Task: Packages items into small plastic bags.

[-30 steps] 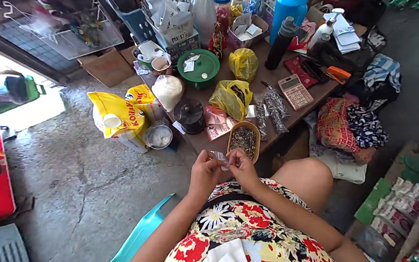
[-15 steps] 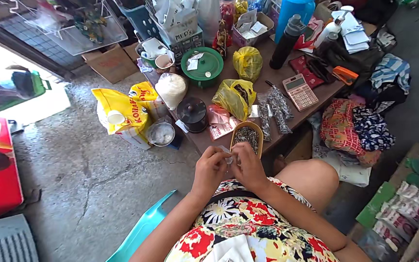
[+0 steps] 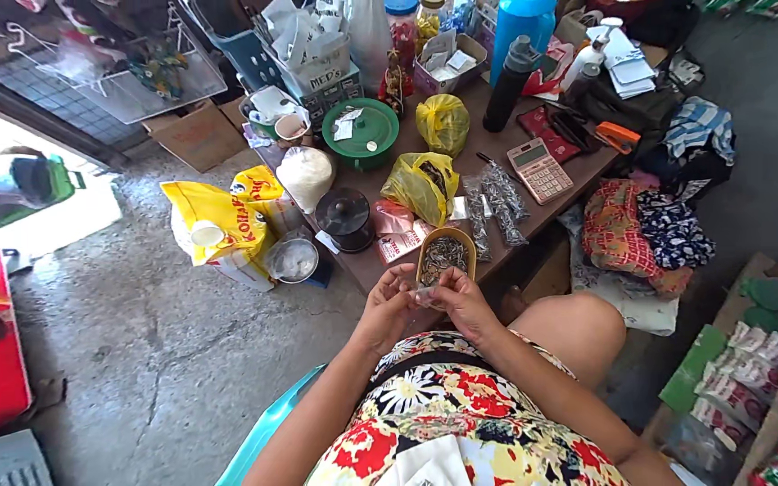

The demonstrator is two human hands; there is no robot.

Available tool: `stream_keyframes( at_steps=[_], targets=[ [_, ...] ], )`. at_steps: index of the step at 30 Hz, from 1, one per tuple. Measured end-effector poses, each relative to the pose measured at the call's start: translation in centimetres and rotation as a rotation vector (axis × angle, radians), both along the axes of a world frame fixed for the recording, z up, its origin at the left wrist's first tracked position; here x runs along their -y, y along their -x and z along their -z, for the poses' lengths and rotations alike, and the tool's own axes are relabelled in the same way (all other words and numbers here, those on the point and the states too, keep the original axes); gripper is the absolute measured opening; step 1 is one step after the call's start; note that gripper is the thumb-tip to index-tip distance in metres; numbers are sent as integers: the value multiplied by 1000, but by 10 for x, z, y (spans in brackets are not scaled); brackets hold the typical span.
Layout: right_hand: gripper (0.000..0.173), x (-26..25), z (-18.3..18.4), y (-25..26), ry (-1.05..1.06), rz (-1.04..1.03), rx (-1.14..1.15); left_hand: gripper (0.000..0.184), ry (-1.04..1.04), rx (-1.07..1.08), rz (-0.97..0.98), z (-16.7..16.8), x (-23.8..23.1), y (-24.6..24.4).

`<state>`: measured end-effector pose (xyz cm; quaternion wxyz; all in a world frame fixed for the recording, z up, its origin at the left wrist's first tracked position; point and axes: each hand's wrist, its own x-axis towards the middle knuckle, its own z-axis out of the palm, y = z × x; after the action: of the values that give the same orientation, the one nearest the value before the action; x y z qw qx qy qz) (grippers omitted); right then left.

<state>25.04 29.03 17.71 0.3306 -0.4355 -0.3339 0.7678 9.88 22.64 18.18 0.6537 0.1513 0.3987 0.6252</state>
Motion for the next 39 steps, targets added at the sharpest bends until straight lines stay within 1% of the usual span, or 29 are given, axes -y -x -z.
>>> stream_keyframes(
  at_steps=[1,2,4,5,7,8,10,14,16,17,18,19,21,22,23,25,28,30,32,34,36,37,39],
  targets=[
    [24,0,3,1,-53,18,46,33,-42,-55,22,1,-1,-2],
    [23,-1,5,1,-108,24,84,25,-81,-206,46,3,-2,-3],
    [19,-1,11,-1,-237,-5,171,8,-147,-690,69,9,-4,-6],
    [16,0,14,-3,-306,-29,222,3,-157,-906,77,9,-4,-7],
    [9,1,12,-3,-434,-94,338,7,-174,-1206,58,6,-6,-10],
    [6,1,10,-3,-493,-117,392,9,-189,-1308,40,6,-6,-10],
    [3,0,5,-2,-597,-155,455,13,-208,-1433,24,4,-7,-10],
    [14,-2,10,-2,-860,-184,587,17,-229,-1528,-8,3,-3,-12],
    [19,-3,9,-1,-998,-273,667,18,-215,-1529,7,2,0,-9],
    [22,-4,8,-1,-1028,-347,666,18,-210,-1520,15,1,1,-8],
    [24,-5,8,-2,-1029,-415,620,17,-204,-1510,25,-1,3,-6],
    [26,-7,10,-3,-1013,-460,526,17,-203,-1506,35,-3,4,-3],
    [26,-15,16,-6,-943,-493,299,18,-209,-1531,51,-8,6,1],
    [26,-21,19,-6,-908,-505,246,19,-204,-1558,63,-9,5,3],
    [26,-28,22,-6,-883,-520,250,21,-187,-1589,78,-9,4,4],
    [26,-46,26,-3,-826,-564,399,22,-129,-1646,110,-6,1,9],
    [29,-78,30,2,-723,-646,852,22,-79,-1686,140,-8,-5,18],
    [37,-92,46,5,-659,-721,1126,20,-73,-1673,156,-8,-7,21],
    [46,-95,60,8,-624,-787,1283,17,-52,-1656,187,-8,-9,24],
    [49,-91,62,12,-607,-848,1314,19,-6,-1653,226,-8,-9,27],
    [45,-85,51,14,-598,-894,1273,22,21,-1655,242,-6,-10,30],
    [42,-82,41,12,-640,-888,1234,23,24,-1653,241,-5,-10,30],
    [36,-71,25,4,-837,-786,1065,22,28,-1628,244,-4,-12,30]
  ],
)
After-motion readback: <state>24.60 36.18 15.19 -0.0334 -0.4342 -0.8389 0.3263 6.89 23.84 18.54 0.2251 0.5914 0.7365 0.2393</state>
